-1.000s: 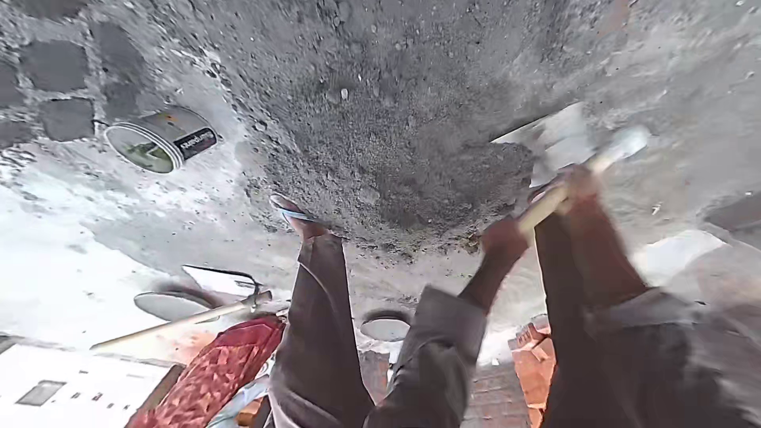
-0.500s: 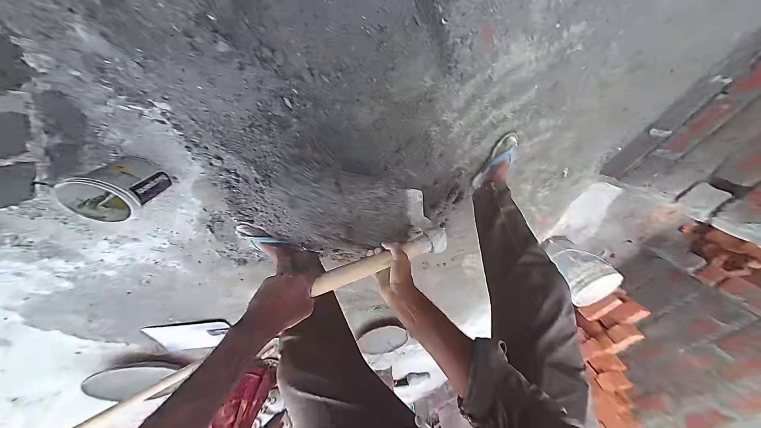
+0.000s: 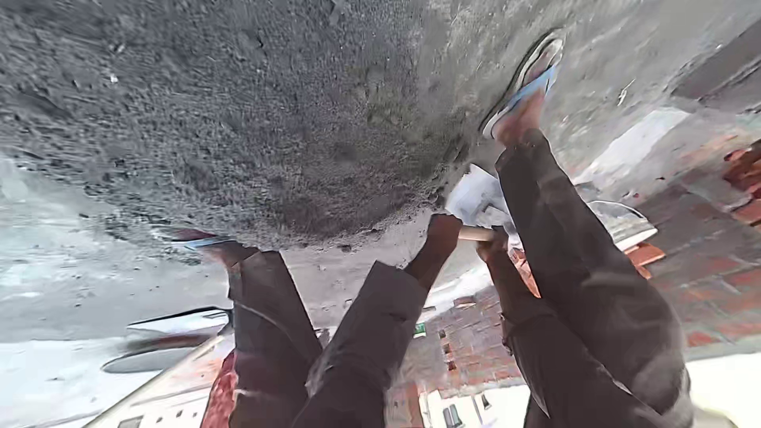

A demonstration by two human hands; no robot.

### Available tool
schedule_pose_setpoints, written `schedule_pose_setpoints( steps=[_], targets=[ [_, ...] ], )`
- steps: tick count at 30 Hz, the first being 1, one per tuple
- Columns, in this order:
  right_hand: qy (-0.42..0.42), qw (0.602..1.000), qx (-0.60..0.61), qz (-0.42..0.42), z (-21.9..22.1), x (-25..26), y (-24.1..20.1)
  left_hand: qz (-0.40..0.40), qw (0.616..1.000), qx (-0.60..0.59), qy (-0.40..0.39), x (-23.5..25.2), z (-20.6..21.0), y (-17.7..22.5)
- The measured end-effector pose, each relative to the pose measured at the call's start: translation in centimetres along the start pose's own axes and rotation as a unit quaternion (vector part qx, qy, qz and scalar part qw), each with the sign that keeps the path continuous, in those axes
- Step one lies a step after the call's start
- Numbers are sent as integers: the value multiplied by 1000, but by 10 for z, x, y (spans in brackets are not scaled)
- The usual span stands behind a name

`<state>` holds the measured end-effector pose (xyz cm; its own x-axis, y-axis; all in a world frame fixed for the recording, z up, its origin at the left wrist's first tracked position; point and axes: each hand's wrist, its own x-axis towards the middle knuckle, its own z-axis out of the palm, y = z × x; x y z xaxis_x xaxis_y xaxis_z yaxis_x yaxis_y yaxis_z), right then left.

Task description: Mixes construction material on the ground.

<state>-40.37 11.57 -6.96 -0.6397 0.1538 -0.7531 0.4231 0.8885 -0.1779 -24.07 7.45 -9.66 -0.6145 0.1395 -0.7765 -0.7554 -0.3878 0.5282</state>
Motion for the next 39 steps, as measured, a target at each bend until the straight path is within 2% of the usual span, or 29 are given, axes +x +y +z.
schedule_pose_setpoints(
  steps=[2, 5, 7, 9, 10, 12, 14, 15, 16, 18, 20, 23, 25, 26, 27, 29, 31, 33, 34, 36, 38, 39],
  targets=[
    [-30, 997, 41, 65, 30, -14, 51, -55, 998, 7, 19, -60, -11, -44],
    [-124, 975, 81, 163, 124, -100, 87, -172, 983, 52, 44, -167, -46, -121],
    [-162, 963, 80, 203, 177, -160, 103, -233, 965, 111, 53, -239, -73, -153],
    [-165, 952, 102, 236, 199, -212, 89, -260, 951, 150, 70, -296, -88, -148],
    [-186, 938, 111, 270, 194, -237, 80, -272, 945, 168, 77, -325, -87, -139],
    [-255, 893, 111, 355, 182, -285, 71, -298, 930, 197, 88, -386, -90, -125],
    [-319, 859, 103, 387, 183, -314, 61, -319, 917, 223, 89, -423, -113, -117],
    [-338, 860, 118, 364, 186, -309, 53, -317, 914, 235, 92, -416, -129, -112],
    [-329, 877, 132, 324, 175, -302, 52, -291, 923, 239, 83, -402, -135, -105],
    [-261, 929, 142, 223, 130, -260, 49, -179, 960, 203, 76, -338, -122, -90],
    [-191, 960, 144, 143, 87, -178, 29, -77, 986, 129, 74, -239, -107, -60],
    [-110, 990, 84, 36, 32, -52, 11, -18, 995, 96, 24, -99, -89, 1],
    [-72, 996, 49, 9, 11, 4, 2, 25, 995, 93, 31, -38, -82, 18],
    [-67, 996, 60, 8, 13, 16, -2, 44, 993, 98, 40, -26, -84, 18],
    [-71, 995, 75, 13, 18, 14, -1, 60, 992, 97, 59, -28, -85, 9],
    [-77, 992, 97, 36, 34, -24, 6, 55, 991, 102, 70, -57, -87, -17],
    [-164, 971, 163, 61, 106, -57, 8, 6, 986, 131, 102, -98, -137, -66],
    [-265, 933, 206, 126, 172, -113, 17, -51, 971, 154, 176, -174, -169, -120],
    [-289, 924, 203, 145, 209, -148, 19, -76, 958, 179, 209, -217, -187, -148],
    [-314, 926, 150, 143, 267, -217, 4, -147, 931, 220, 251, -300, -216, -177],
    [-342, 925, 121, 115, 290, -277, -19, -203, 911, 220, 284, -370, -227, -171],
    [-369, 918, 95, 109, 275, -299, -15, -219, 915, 198, 276, -395, -213, -168]
  ],
)
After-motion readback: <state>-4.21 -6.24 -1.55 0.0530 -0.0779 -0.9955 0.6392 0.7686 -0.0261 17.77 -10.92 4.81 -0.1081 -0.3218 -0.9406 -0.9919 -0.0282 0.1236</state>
